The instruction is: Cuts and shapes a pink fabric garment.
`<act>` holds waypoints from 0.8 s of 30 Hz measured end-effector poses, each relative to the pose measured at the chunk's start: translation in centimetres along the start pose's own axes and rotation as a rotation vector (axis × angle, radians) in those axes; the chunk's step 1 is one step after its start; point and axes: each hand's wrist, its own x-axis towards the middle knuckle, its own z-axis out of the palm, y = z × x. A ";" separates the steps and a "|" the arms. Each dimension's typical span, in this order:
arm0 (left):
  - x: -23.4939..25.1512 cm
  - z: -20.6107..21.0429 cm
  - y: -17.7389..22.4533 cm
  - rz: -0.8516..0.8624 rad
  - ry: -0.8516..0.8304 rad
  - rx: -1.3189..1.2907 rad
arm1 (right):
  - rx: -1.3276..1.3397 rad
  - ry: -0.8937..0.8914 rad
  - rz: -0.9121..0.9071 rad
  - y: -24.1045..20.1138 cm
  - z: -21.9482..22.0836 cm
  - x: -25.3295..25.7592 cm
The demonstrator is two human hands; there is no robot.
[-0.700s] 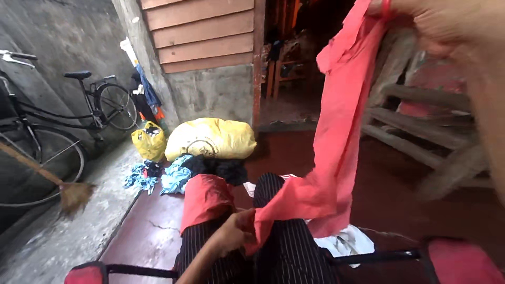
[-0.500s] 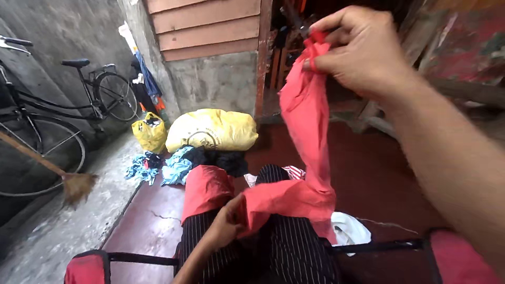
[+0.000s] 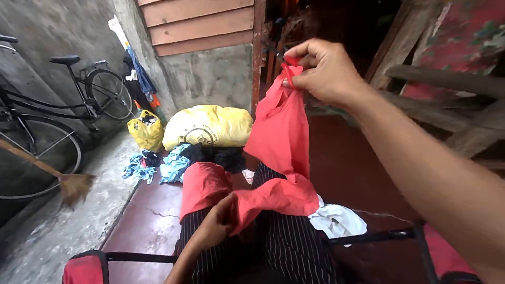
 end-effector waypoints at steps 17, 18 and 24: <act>2.3 -6.5 -0.6 0.060 0.408 1.043 | -0.358 -0.280 0.124 7.2 14.7 -11.0; 1.3 -7.5 0.2 0.017 0.439 0.983 | -0.333 -0.231 0.092 7.1 14.7 -11.4; -7.5 -13.8 -1.2 -0.083 0.675 0.785 | -0.141 0.016 0.002 4.7 14.0 -12.7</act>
